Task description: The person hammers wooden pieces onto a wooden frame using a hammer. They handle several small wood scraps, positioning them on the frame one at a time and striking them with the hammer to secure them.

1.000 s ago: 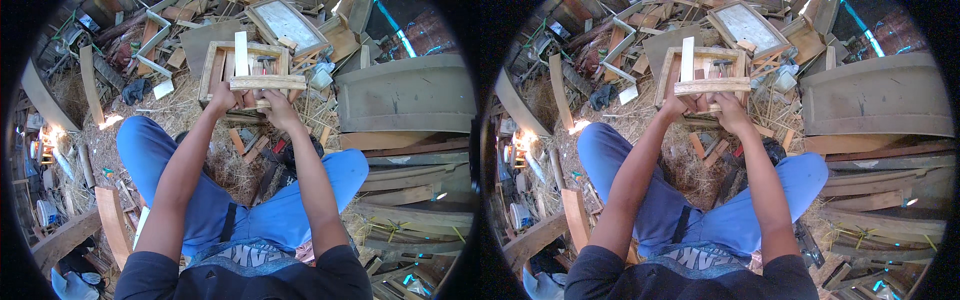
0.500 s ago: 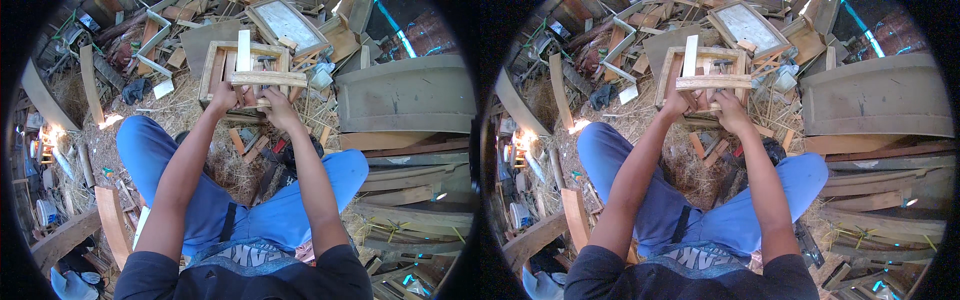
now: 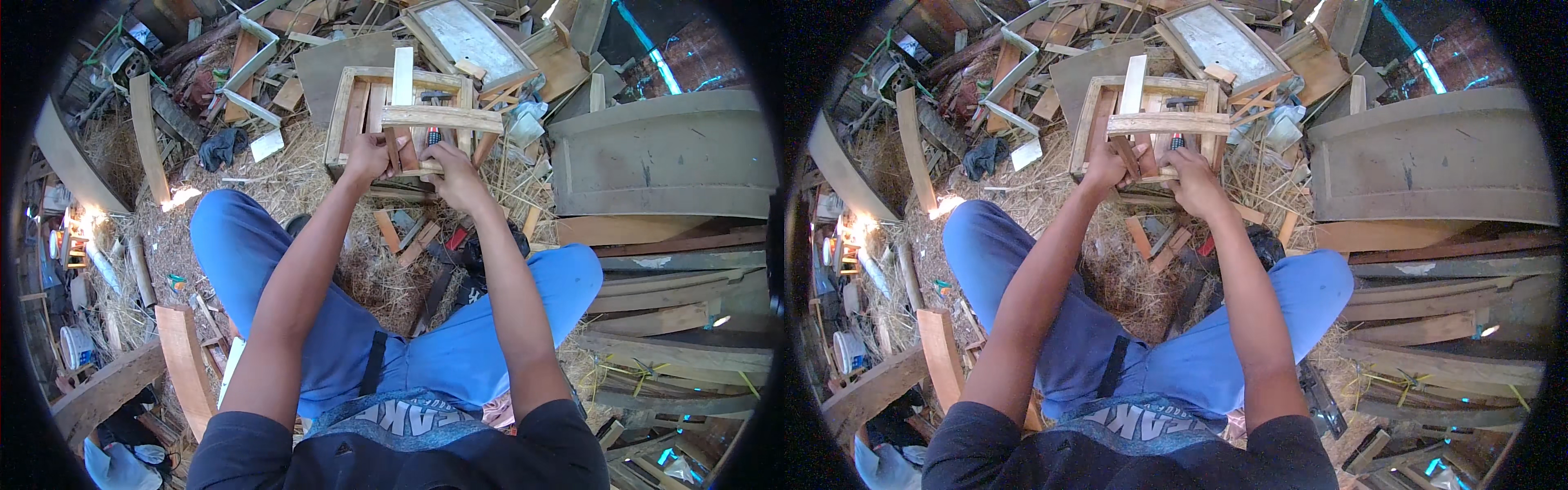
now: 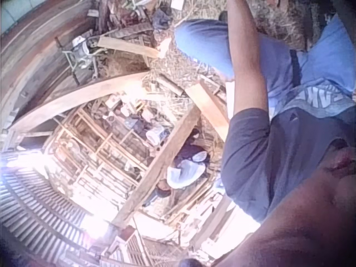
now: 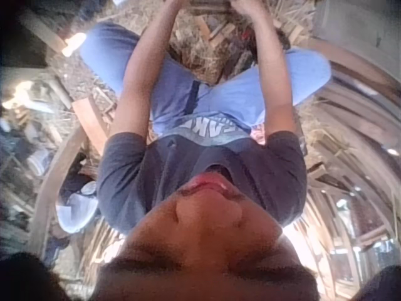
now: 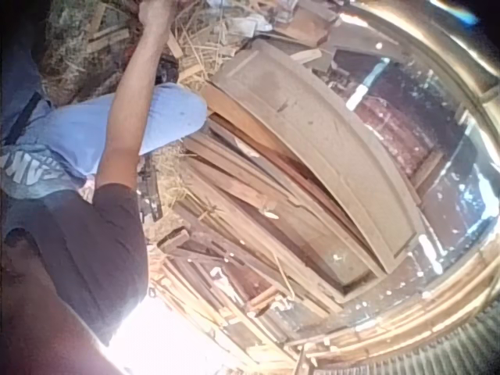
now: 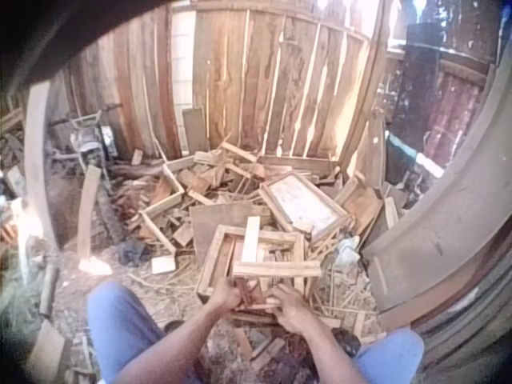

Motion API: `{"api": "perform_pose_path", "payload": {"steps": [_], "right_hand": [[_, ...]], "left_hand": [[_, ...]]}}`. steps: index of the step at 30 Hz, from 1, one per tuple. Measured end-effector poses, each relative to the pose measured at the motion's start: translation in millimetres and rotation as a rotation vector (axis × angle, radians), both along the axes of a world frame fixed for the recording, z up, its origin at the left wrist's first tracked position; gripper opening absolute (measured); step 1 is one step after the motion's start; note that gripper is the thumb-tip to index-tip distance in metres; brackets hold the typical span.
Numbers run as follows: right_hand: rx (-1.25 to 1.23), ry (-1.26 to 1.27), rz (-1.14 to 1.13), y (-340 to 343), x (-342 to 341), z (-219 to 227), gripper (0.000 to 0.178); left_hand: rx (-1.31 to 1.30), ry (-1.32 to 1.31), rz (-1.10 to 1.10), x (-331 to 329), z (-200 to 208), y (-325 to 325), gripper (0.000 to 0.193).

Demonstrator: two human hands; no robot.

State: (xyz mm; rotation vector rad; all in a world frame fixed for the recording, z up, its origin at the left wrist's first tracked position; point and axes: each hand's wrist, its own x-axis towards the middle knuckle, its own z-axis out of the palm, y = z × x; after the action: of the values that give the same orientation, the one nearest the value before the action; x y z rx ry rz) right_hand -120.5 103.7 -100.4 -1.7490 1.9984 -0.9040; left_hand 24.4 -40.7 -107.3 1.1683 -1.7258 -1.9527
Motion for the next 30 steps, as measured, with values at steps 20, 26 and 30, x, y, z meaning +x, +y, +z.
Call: {"api": "perform_pose_path", "payload": {"steps": [20,26,30], "right_hand": [[0.013,0.008,-0.023,0.3,-1.2,-1.0,0.040],[-0.015,-0.054,-0.001,3.3,-3.2,3.0,0.038],[-0.071,-0.108,0.037,3.2,-3.9,3.8,0.034]], "left_hand": [[0.287,0.221,0.051,5.4,-20.4,-21.3,0.025],[0.402,0.427,0.120,8.9,-18.9,-20.8,0.029],[0.425,0.524,0.046,12.0,-16.5,-23.0,0.033]]}}
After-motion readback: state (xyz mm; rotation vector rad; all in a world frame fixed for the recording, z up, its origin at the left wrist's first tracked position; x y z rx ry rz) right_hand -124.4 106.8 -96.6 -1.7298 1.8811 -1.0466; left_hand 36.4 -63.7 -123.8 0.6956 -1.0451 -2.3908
